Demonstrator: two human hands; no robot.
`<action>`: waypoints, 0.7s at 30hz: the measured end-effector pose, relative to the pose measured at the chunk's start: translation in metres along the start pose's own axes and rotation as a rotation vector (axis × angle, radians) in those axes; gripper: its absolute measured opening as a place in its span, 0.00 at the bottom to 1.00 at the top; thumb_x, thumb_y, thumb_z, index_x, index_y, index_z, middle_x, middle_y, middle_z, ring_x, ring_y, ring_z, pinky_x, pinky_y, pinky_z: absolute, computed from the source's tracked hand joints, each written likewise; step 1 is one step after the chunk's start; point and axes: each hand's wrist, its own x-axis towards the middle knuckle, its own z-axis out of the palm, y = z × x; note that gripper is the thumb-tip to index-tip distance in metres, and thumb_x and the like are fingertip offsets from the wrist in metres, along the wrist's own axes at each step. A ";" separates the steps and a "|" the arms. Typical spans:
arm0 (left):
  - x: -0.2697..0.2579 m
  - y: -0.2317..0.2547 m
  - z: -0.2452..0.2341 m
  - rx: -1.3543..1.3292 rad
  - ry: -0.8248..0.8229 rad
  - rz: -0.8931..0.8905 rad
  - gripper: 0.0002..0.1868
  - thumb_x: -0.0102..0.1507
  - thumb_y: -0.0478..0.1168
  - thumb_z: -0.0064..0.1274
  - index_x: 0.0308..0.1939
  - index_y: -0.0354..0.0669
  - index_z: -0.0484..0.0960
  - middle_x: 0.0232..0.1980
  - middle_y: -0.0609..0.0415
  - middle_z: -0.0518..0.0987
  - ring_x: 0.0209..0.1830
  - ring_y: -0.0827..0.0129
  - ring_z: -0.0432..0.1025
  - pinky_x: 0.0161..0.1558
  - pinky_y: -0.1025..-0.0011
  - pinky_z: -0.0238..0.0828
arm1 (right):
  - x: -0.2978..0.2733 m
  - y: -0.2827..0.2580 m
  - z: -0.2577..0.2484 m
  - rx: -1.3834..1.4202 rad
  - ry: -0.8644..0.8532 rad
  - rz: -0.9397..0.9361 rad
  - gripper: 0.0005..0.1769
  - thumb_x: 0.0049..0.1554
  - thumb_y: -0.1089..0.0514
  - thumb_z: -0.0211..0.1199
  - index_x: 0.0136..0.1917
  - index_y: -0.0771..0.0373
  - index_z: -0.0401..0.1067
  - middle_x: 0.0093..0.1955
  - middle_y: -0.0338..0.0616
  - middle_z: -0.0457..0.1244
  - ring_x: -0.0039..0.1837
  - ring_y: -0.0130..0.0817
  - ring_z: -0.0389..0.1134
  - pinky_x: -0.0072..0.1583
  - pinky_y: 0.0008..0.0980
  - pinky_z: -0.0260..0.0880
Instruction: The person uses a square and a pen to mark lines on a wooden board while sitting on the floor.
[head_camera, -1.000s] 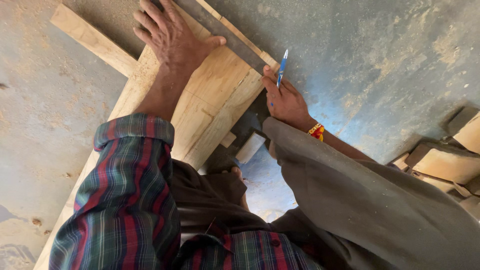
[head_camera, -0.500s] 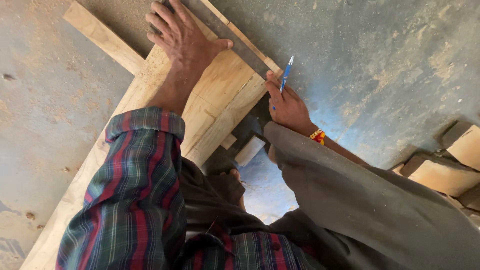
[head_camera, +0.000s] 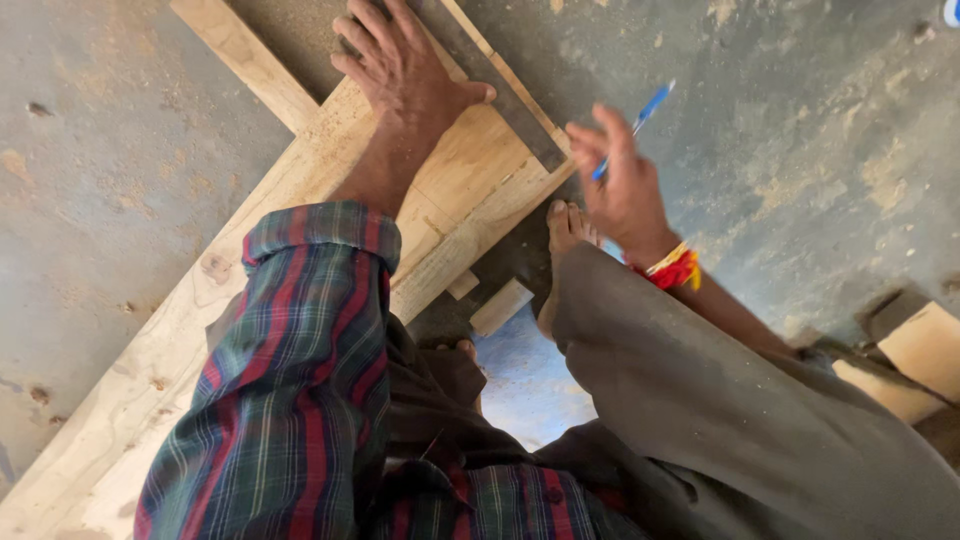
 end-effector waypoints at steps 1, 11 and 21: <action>0.002 0.000 -0.001 0.004 0.014 0.009 0.81 0.37 0.78 0.73 0.74 0.30 0.47 0.72 0.21 0.50 0.72 0.21 0.44 0.61 0.23 0.48 | 0.014 0.004 -0.007 0.070 0.002 -0.015 0.25 0.78 0.52 0.45 0.80 0.66 0.45 0.63 0.61 0.70 0.61 0.52 0.77 0.59 0.42 0.81; -0.002 0.005 -0.011 -0.030 0.005 -0.033 0.84 0.33 0.77 0.73 0.75 0.28 0.49 0.72 0.25 0.54 0.74 0.26 0.47 0.66 0.29 0.49 | 0.152 -0.008 -0.005 0.263 -0.133 -0.079 0.16 0.76 0.58 0.52 0.70 0.68 0.72 0.51 0.50 0.72 0.47 0.32 0.76 0.50 0.29 0.78; -0.004 0.008 -0.017 -0.027 -0.001 -0.037 0.83 0.34 0.76 0.73 0.75 0.28 0.47 0.74 0.24 0.50 0.74 0.26 0.43 0.67 0.31 0.46 | 0.191 0.008 0.036 0.304 -0.196 -0.129 0.11 0.74 0.59 0.59 0.58 0.71 0.73 0.52 0.46 0.72 0.51 0.29 0.76 0.53 0.28 0.78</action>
